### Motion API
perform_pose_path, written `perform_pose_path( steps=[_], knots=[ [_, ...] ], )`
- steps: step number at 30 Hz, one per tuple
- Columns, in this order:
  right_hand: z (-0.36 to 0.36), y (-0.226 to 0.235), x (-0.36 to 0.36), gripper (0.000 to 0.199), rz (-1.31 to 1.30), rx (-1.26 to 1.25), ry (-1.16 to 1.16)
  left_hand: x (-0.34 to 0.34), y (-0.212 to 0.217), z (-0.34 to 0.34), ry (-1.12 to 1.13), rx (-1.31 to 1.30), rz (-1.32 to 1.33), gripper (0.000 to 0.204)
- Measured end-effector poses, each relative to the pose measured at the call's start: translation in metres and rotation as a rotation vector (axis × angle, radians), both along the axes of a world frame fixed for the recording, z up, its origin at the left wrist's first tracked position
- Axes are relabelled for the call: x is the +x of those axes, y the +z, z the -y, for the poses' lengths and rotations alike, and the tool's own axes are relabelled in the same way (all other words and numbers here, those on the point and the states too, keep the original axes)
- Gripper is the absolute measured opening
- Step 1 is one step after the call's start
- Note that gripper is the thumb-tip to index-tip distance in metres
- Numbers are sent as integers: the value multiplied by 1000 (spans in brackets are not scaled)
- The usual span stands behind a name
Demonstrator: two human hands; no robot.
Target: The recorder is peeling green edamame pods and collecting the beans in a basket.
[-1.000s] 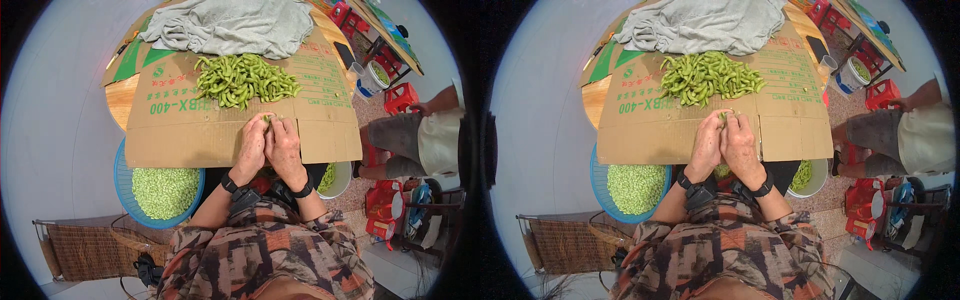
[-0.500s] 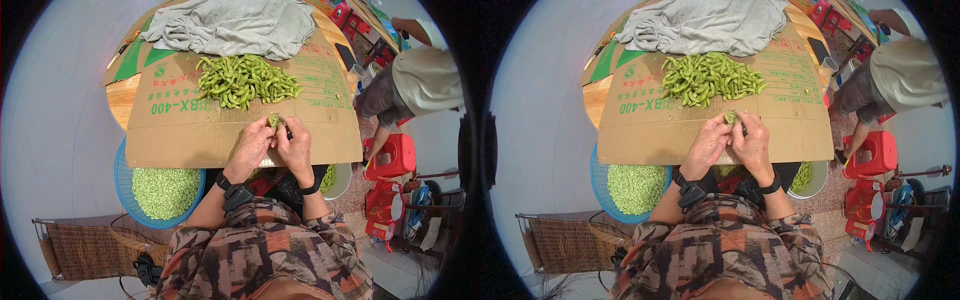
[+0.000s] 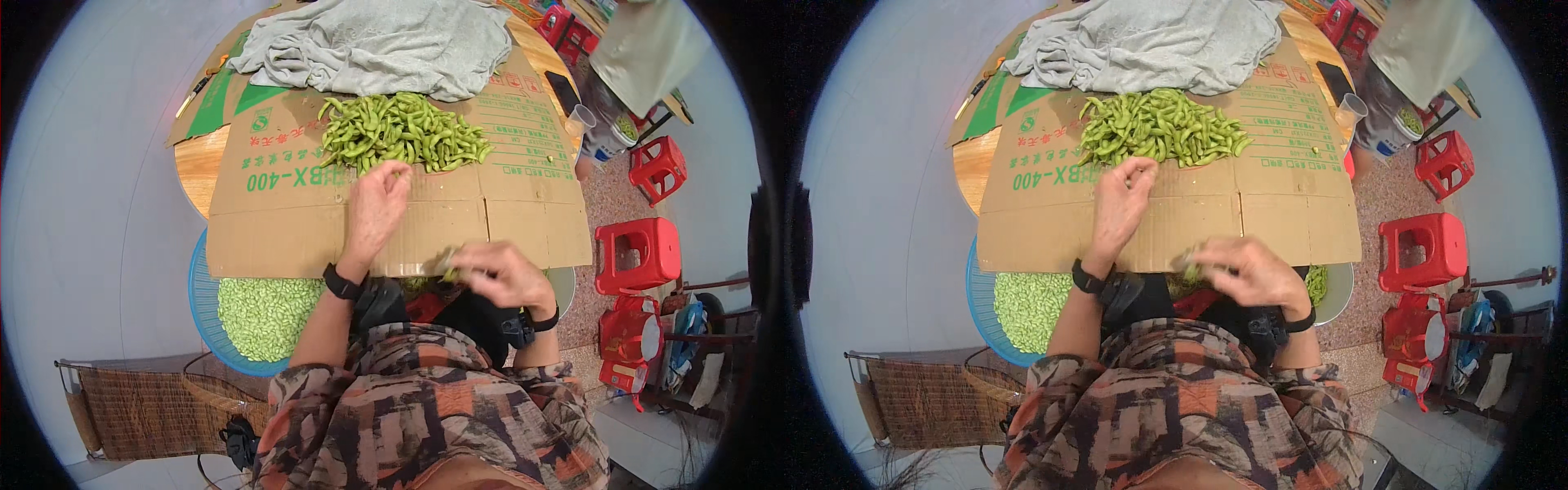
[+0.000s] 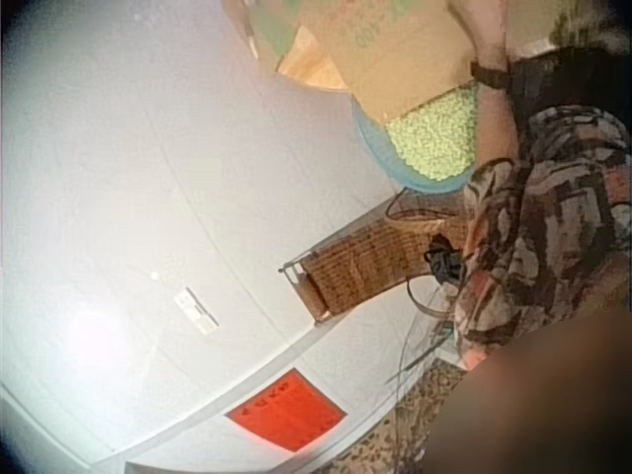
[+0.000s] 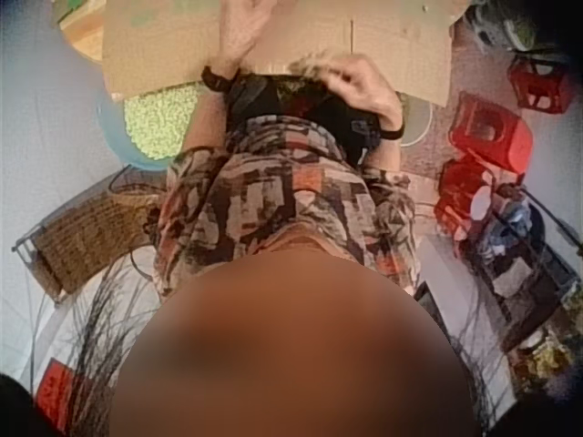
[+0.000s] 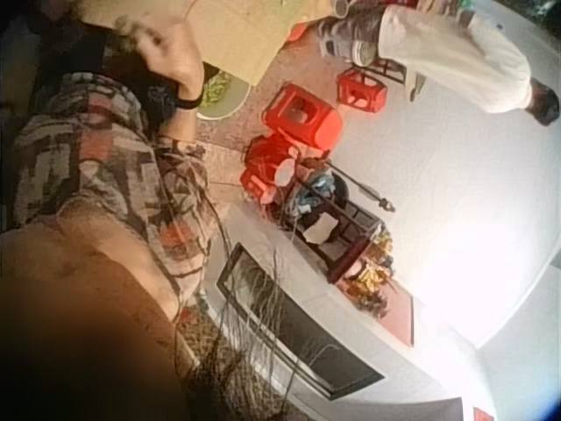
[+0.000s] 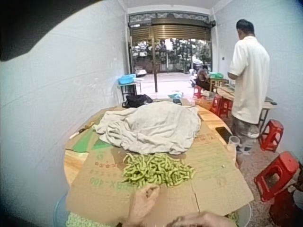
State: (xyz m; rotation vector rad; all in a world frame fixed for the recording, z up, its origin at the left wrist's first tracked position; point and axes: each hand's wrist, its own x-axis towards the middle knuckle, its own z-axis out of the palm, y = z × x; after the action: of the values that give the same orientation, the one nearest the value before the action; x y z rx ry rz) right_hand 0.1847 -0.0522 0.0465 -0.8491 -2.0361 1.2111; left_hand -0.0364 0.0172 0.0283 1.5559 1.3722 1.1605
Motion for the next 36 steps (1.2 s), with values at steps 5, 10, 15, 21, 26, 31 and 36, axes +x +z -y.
perform_pose_path(
  steps=[5, 10, 15, 21, 26, 31, 36],
  knots=[
    [8, 18, -6, 38, 231, 121, 98, -2, 0, -19, 212, 322, -668, 13],
    [-3, 8, -10, 18, -188, -297, -275, -8, -12, -21, 165, 304, -720, 16],
    [-23, 0, -22, 22, -293, -222, -496, -3, -8, -7, 47, 106, -291, 18],
    [-38, -13, -42, 20, -518, -603, -470, 10, -11, 14, -277, -480, 800, 9],
    [-39, -21, -39, 21, -581, -617, -429, 16, -22, 18, -120, -206, 263, 10],
    [-35, -17, -35, 26, -408, -596, -505, 16, -31, 19, -130, 11, 84, 9],
    [-36, -14, -26, 26, -625, -705, -321, 2, -28, 20, -464, -493, 825, 9]
  ],
)
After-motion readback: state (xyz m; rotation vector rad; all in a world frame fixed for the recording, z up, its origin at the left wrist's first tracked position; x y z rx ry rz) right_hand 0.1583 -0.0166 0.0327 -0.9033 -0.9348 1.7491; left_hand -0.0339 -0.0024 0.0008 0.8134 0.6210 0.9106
